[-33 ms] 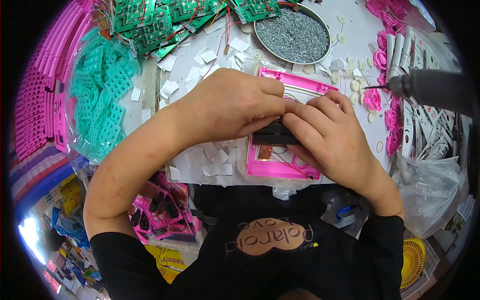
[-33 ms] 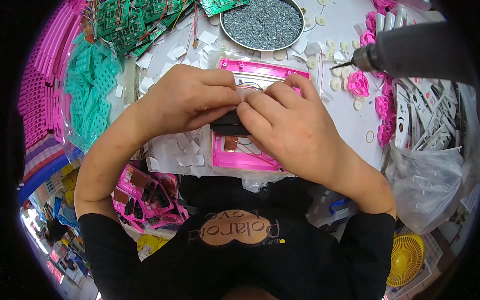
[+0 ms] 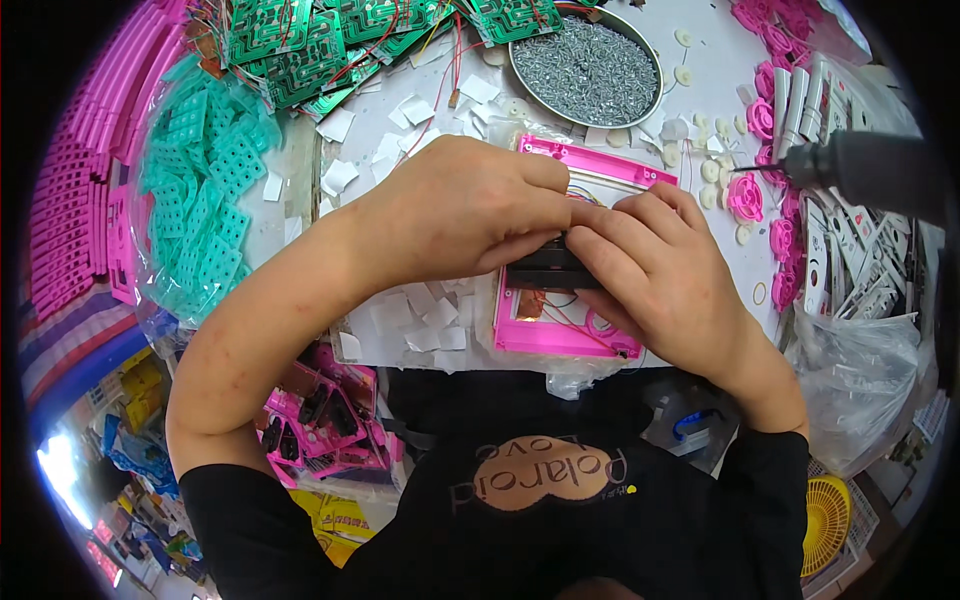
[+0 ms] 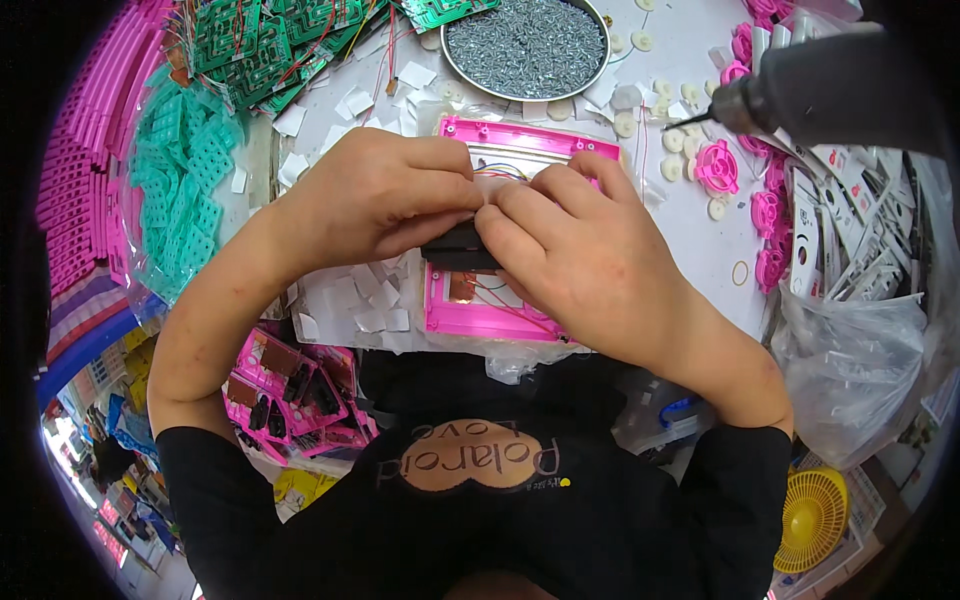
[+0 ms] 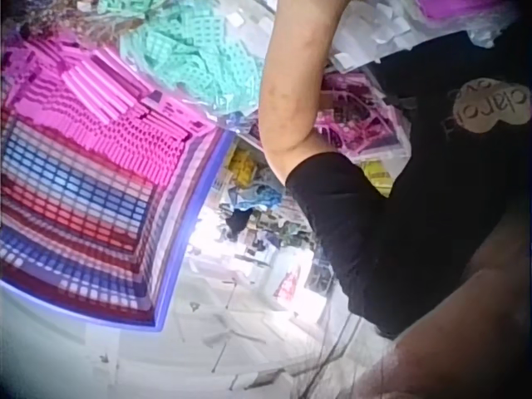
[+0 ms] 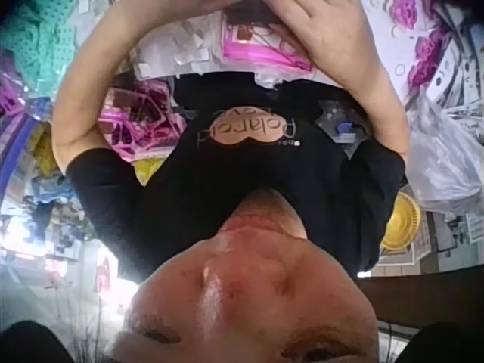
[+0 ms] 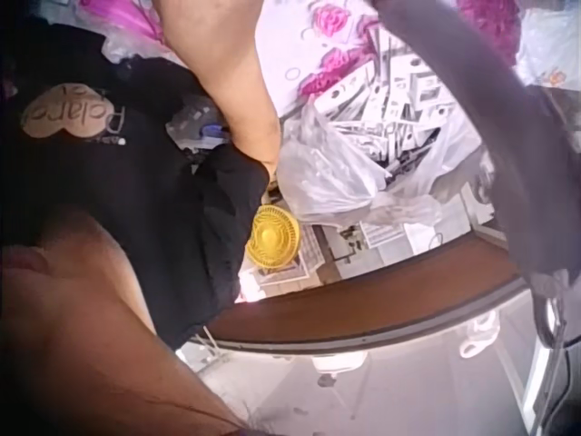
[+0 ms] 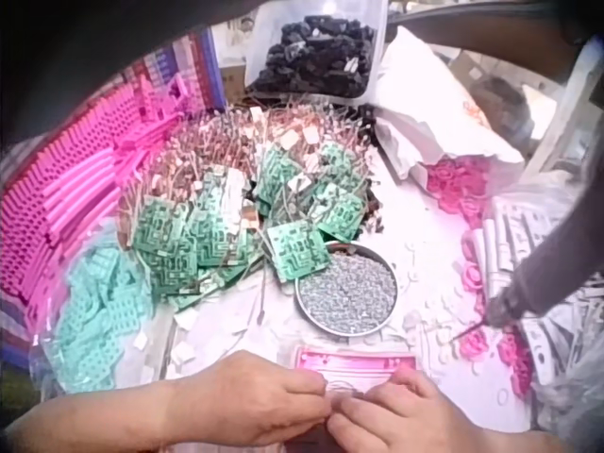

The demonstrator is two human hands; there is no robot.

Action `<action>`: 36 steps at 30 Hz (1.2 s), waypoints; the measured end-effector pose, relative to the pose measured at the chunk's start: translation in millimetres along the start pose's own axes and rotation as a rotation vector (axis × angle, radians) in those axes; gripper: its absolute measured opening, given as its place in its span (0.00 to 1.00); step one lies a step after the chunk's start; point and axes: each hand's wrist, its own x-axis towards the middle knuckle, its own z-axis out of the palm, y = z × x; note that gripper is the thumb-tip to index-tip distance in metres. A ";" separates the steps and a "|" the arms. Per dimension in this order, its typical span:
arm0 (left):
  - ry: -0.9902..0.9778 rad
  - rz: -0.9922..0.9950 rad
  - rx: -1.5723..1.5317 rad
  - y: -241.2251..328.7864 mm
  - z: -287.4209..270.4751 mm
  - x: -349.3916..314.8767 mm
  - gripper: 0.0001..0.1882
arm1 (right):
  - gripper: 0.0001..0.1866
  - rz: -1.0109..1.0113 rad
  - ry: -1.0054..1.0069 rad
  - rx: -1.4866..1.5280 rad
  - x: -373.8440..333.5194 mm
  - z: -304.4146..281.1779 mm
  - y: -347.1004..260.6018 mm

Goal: Assembling a pink toy calculator by inserting circuit boards, buttons, and securing parts with a power screwdriver.

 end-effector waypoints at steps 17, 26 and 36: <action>0.205 -0.269 0.060 56.1 13.0 -30.8 0.32 | 0.31 -0.108 0.042 -0.016 -18.9 18.2 27.3; 0.281 -0.402 -0.046 57.0 45.2 -34.1 0.28 | 0.31 -0.019 0.058 0.049 -14.3 14.8 14.4; 0.231 -0.401 -0.046 51.3 45.3 -35.9 0.28 | 0.11 0.053 0.817 0.649 -69.2 -126.1 114.1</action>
